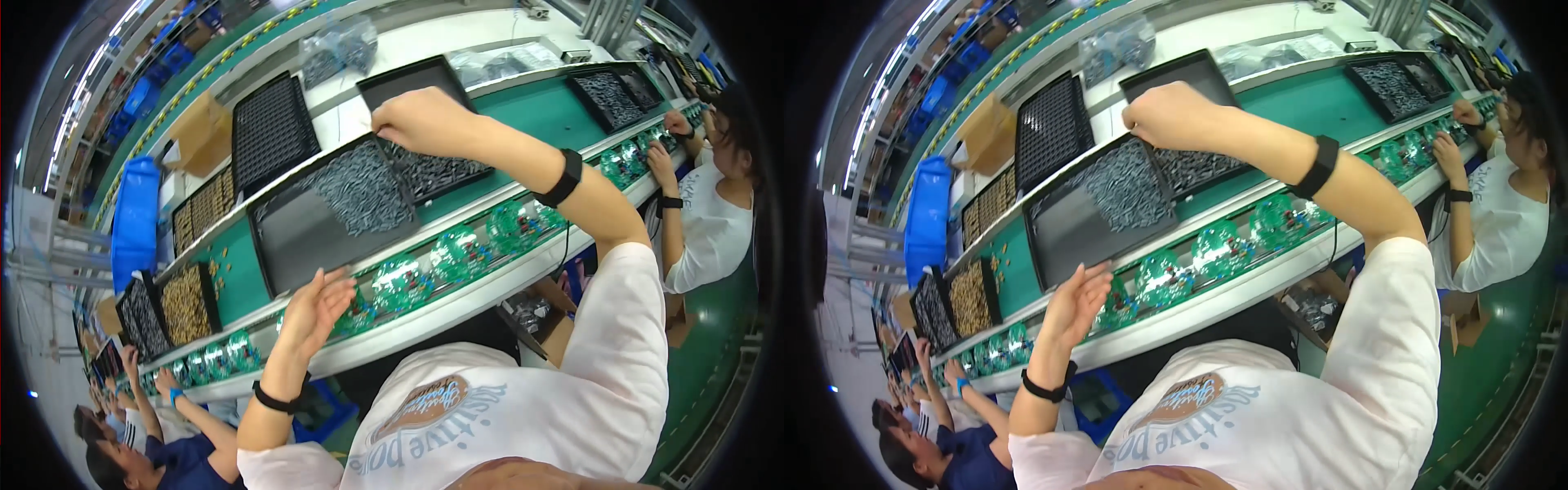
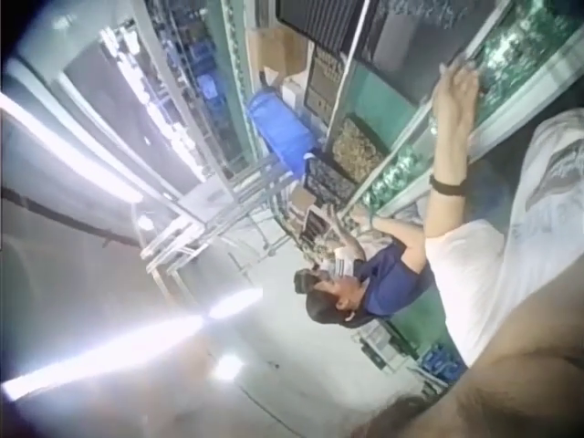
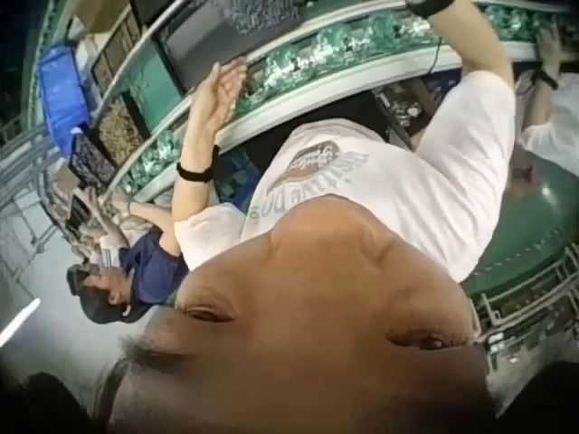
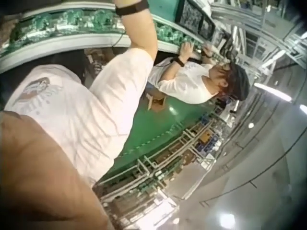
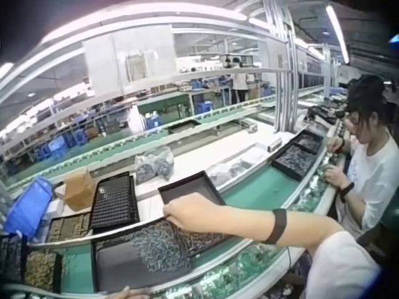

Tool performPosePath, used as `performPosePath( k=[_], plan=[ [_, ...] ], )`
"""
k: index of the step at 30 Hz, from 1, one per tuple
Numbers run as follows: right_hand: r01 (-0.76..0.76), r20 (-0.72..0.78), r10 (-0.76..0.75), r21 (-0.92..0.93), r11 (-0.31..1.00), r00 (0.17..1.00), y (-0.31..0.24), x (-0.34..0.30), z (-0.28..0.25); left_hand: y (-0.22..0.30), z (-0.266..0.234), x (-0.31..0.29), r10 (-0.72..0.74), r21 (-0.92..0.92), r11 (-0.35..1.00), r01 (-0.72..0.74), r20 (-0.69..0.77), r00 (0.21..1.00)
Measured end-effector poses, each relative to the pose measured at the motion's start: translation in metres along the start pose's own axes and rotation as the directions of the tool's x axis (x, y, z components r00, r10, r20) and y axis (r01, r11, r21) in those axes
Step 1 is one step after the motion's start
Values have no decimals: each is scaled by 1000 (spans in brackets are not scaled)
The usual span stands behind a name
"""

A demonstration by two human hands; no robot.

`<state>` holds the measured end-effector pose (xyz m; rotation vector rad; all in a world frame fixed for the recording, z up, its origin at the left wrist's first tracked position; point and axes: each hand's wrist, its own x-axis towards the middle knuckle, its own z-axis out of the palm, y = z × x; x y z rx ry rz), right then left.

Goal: Manually inserting small electronic components into circuit boards on an assembly line.

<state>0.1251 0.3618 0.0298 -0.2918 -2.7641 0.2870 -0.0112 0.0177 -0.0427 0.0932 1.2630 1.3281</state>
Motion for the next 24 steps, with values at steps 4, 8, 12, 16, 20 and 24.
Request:
performPosePath(
  k=[4, 8, 12, 16, 20, 24],
  plan=[
    [-246, -127, 235, -77, 966, 964, 93, -17, -37, 3, 2, -4, -3, -51, 999, 4, 19, 1000],
    [-457, -126, 439, -256, 852, 890, 241, -28, -49, 1, 4, -15, 13, -106, 994, -13, 0, 1000],
    [-597, -50, 662, -487, 638, 748, 369, -51, -24, 2, -1, -10, 6, -104, 995, -7, -10, 1000],
    [-612, 299, 782, -496, 616, 546, 380, -29, 3, 1, -9, -23, 49, -111, 992, -63, -126, 991],
    [-686, 261, 820, -453, 569, 509, 373, -37, 24, 2, -16, -33, 80, -156, 981, -116, -223, 971],
    [-597, 289, 813, -564, 571, 505, 404, -40, 29, 8, -15, -25, 92, -173, 975, -137, -243, 966]
  ],
)
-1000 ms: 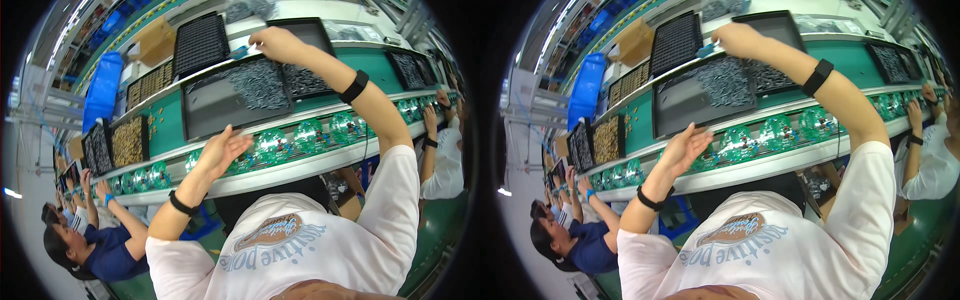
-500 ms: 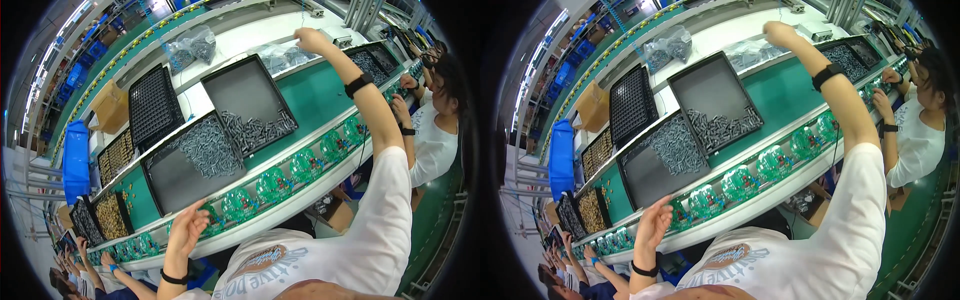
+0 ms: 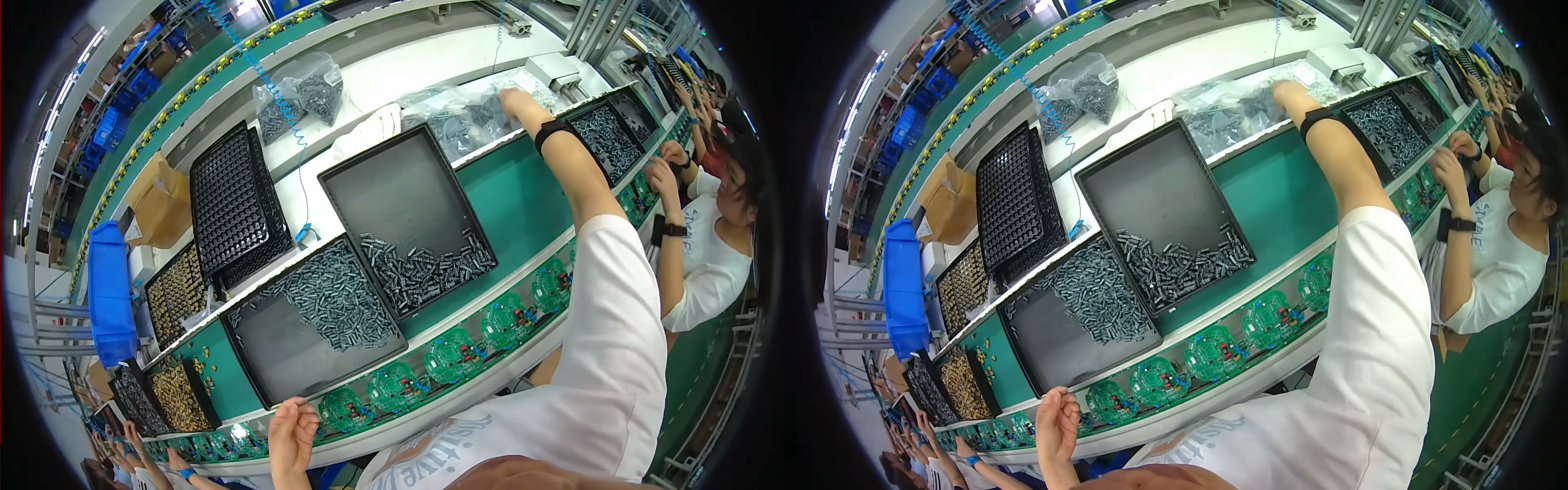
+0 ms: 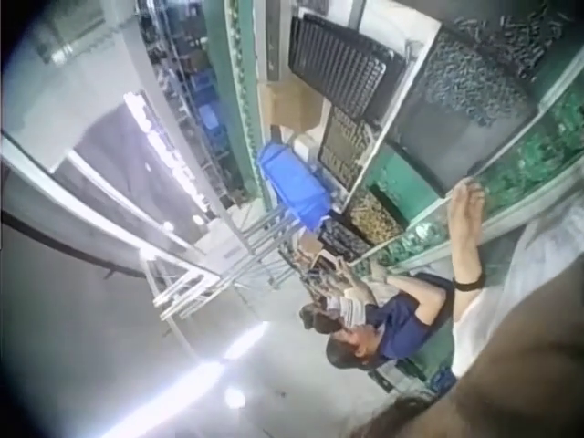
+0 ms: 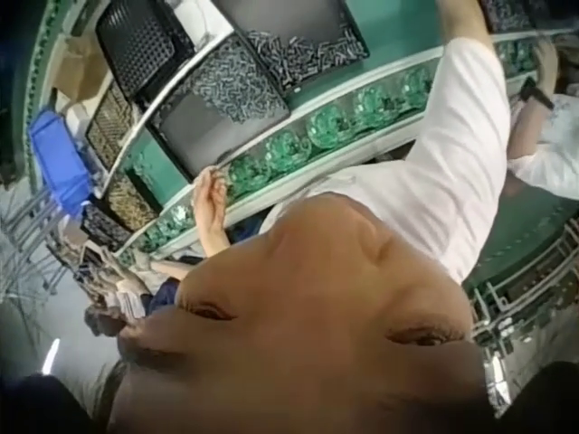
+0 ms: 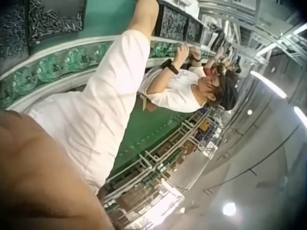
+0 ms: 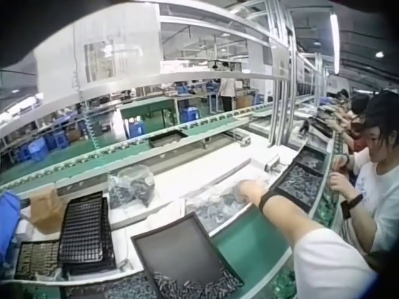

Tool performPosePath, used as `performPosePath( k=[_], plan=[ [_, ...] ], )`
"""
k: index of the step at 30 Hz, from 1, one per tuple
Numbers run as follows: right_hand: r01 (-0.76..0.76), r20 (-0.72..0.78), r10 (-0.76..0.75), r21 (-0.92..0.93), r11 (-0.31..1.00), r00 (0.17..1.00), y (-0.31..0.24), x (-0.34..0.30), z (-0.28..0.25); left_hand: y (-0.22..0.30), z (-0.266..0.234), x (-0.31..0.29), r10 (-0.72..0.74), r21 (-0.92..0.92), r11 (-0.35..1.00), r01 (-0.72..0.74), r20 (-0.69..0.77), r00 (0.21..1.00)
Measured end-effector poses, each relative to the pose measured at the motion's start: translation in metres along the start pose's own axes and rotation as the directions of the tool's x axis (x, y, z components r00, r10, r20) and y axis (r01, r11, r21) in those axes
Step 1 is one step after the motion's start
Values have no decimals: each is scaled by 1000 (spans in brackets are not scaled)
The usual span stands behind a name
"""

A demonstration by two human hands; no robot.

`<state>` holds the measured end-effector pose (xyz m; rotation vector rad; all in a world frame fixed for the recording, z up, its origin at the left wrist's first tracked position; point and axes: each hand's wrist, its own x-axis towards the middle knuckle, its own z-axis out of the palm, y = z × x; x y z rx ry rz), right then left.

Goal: Manually inserting small electronic components into circuit boards on an assembly line.

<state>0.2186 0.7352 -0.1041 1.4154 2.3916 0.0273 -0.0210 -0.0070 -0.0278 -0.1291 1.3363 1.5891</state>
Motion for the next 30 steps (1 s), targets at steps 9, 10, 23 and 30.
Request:
performPosePath(
  k=[9, 10, 23, 30],
  plan=[
    [-108, -341, 243, 368, 923, 908, 10, -8, -34, 24, 30, -7, 108, 188, 975, -117, 59, 992],
    [-17, -412, 156, 321, 947, 898, 20, -9, -45, 28, 35, -8, 109, 190, 975, -119, 61, 992],
    [809, -764, -274, 520, 273, 584, -3, -210, -139, 57, 133, -12, 289, 326, 792, -516, 545, 787],
    [272, -507, -690, 861, -429, 517, -168, -376, -100, 22, 147, 1, 332, 429, 575, -697, 656, 678]
  ],
)
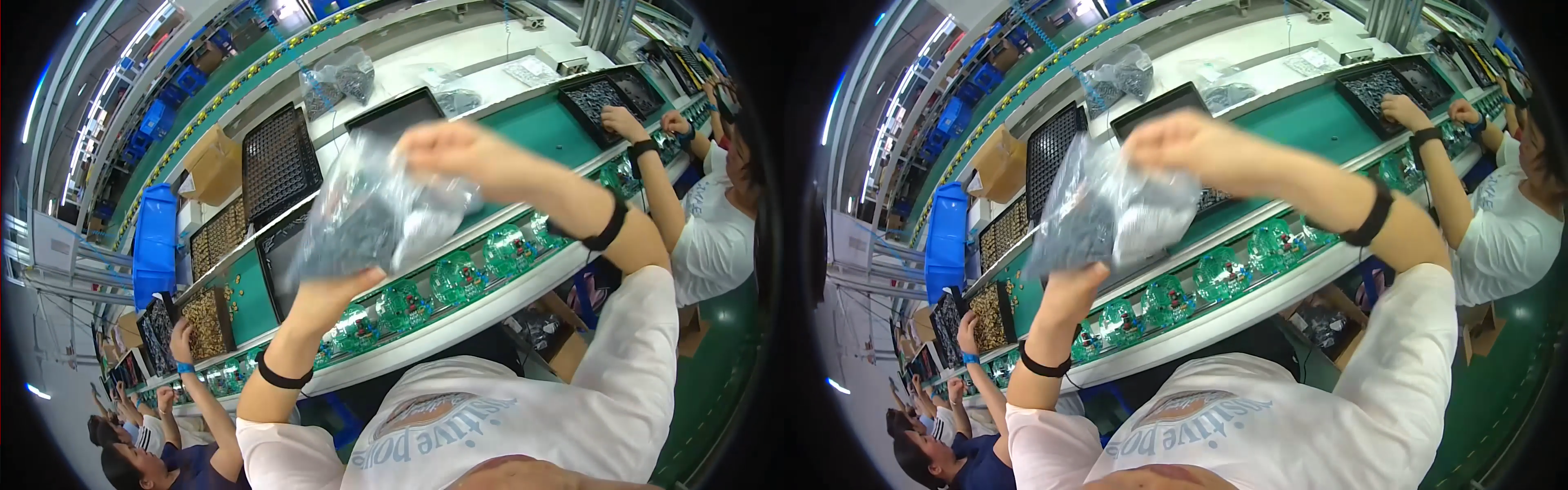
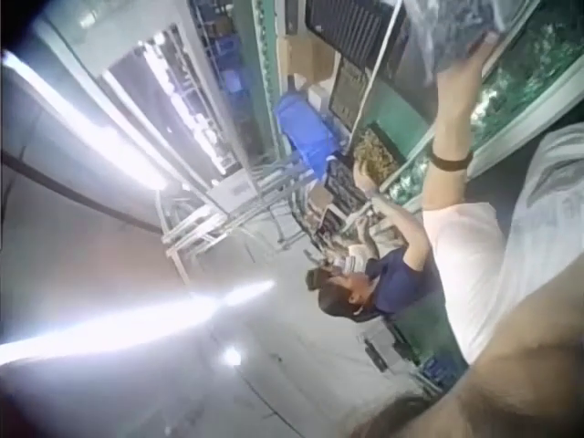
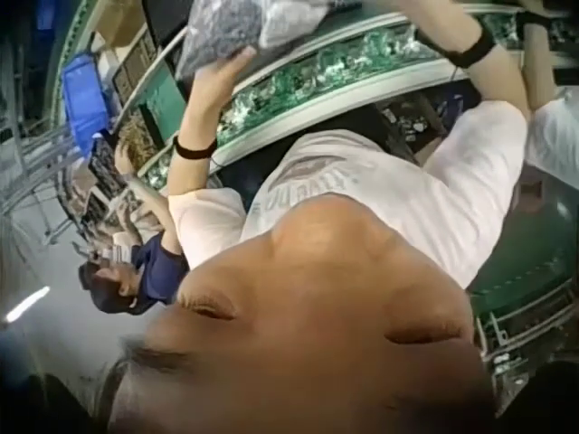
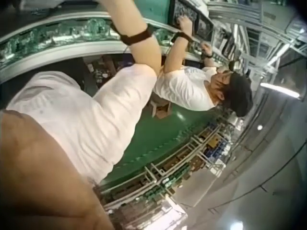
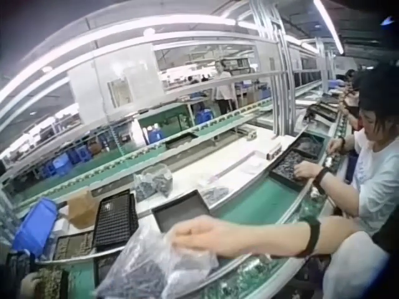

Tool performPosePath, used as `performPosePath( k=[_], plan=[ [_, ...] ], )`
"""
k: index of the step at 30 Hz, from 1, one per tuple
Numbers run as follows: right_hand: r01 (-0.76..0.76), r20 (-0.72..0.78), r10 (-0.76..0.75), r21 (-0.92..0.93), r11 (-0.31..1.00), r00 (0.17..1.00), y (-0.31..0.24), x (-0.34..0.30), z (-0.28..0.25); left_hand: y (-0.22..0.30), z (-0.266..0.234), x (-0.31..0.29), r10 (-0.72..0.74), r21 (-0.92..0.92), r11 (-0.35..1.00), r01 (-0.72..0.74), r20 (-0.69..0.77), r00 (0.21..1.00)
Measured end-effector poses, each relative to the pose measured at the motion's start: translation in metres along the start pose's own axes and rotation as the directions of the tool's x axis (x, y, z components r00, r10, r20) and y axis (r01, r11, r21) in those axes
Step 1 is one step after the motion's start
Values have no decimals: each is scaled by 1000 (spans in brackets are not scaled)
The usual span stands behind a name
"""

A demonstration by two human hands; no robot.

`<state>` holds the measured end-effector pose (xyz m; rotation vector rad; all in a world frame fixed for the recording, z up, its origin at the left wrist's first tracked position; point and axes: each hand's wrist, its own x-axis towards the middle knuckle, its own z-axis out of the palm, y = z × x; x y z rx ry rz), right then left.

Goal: Manually inserting small electronic components into circuit boards on an assembly line.

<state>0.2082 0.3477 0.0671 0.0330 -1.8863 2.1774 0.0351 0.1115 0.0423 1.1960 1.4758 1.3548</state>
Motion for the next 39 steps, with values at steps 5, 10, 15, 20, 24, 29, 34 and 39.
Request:
performPosePath(
  k=[5, 10, 15, 20, 24, 29, 34, 39],
  plan=[
    [-168, -43, 172, 79, 983, 984, 24, -8, 38, -12, 5, -28, -100, -50, 994, 93, -176, 979],
    [-222, 3, 235, -319, 921, 972, 11, -6, 64, 7, -2, -35, -294, -451, 876, 174, -212, 932],
    [13, -102, -50, -334, 942, 994, 18, 10, 66, 26, -13, -49, -307, -607, 772, 190, -94, 947],
    [111, -144, -204, -484, 868, 968, -11, 14, 50, 24, -33, -71, -139, -182, 976, 121, -87, 986],
    [169, -146, -299, -564, 808, 943, -18, 18, 47, 34, -41, -68, -84, -58, 995, 79, -92, 992],
    [327, -182, -403, -341, 881, 897, -17, 26, 58, 36, -46, -60, -110, 62, 991, 121, -160, 981],
    [203, -108, -205, -31, 979, 973, -6, 31, 88, 27, -35, -57, 63, -117, 990, -83, -166, 984],
    [178, -34, -177, 14, 984, 984, 4, 43, 84, 25, -40, -58, 64, -35, 997, -70, -161, 985]
  ],
)
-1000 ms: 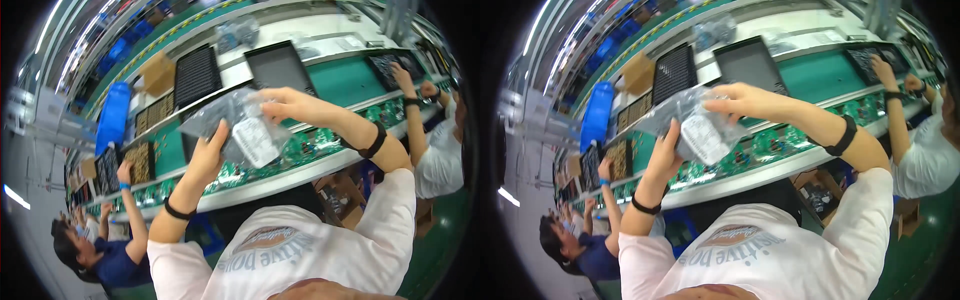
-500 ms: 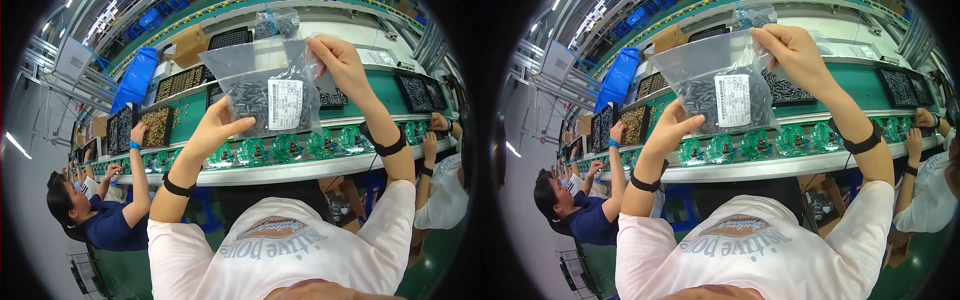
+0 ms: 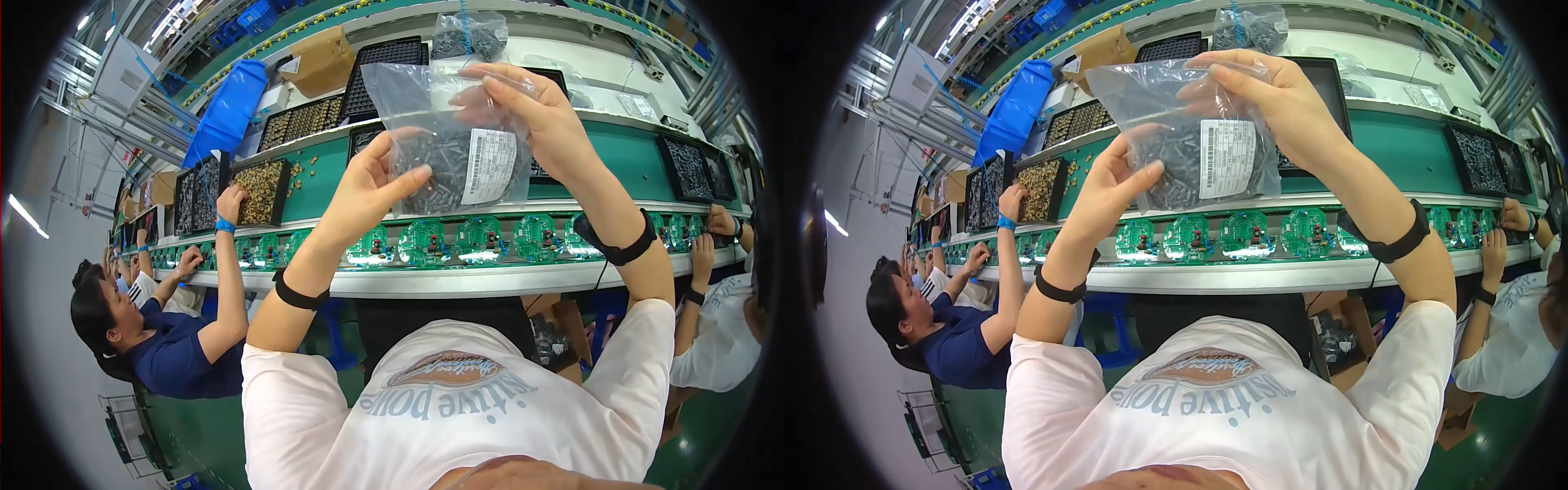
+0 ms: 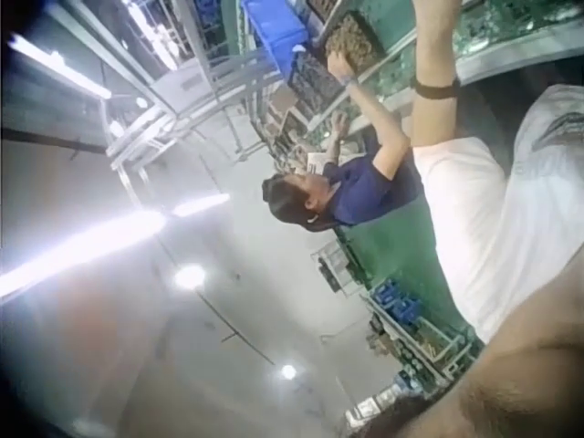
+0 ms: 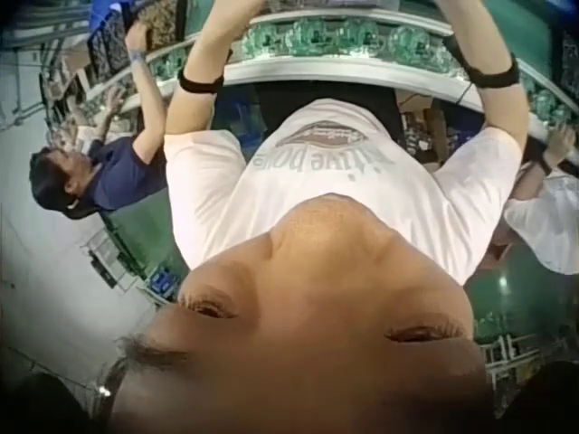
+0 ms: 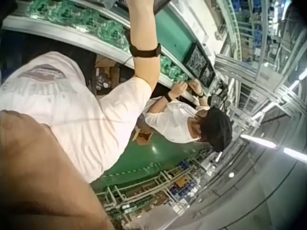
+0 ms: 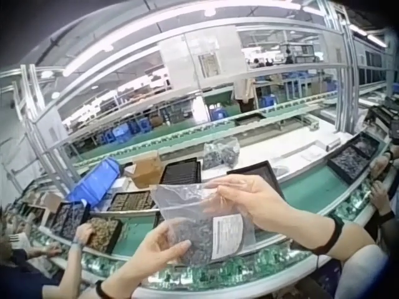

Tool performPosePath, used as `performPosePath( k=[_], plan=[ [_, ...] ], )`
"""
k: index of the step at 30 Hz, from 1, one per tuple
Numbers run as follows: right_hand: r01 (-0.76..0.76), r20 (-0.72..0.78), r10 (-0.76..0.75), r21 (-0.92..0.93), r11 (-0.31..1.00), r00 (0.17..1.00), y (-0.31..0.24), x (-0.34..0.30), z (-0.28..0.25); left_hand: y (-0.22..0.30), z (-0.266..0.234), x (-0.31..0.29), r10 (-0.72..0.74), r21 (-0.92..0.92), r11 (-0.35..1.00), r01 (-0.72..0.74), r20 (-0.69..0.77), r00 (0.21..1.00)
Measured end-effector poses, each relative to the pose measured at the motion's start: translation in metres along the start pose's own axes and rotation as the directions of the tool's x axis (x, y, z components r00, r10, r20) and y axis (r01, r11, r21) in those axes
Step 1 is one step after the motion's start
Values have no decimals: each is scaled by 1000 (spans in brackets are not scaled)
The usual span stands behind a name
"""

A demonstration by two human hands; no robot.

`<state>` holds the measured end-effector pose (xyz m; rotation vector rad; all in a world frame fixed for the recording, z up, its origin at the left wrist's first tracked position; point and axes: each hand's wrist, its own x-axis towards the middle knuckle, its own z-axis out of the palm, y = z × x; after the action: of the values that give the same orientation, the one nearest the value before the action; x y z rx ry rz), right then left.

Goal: Manually inserting small electronic components into circuit boards on an assembly line.

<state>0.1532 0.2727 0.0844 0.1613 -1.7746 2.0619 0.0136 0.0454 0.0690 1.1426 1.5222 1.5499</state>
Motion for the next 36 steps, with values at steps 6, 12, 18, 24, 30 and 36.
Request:
performPosePath(
  k=[6, 12, 18, 24, 30, 36],
  plan=[
    [1, 28, 3, -143, 990, 1000, 17, 15, 23, -1, -4, 11, 279, 164, 954, -252, -175, 944],
    [-121, 27, 121, 23, 992, 992, 29, 20, 42, 8, 7, 19, 531, 518, 802, -298, -387, 754],
    [-218, 143, 185, 264, 940, 972, 51, 25, 58, -22, -25, 12, 673, 796, 574, -192, -325, 664],
    [-322, 306, 227, 308, 895, 925, 58, 19, 59, -26, -29, 15, 620, 782, 602, -163, -328, 713],
    [7, 416, -1, -12, 1000, 909, 23, 20, 47, -6, -44, -1, 495, 429, 817, -386, -177, 850],
    [61, 463, 4, -124, 990, 886, 16, 26, 41, 4, -50, 3, 33, 179, 982, -54, 118, 992]
  ],
)
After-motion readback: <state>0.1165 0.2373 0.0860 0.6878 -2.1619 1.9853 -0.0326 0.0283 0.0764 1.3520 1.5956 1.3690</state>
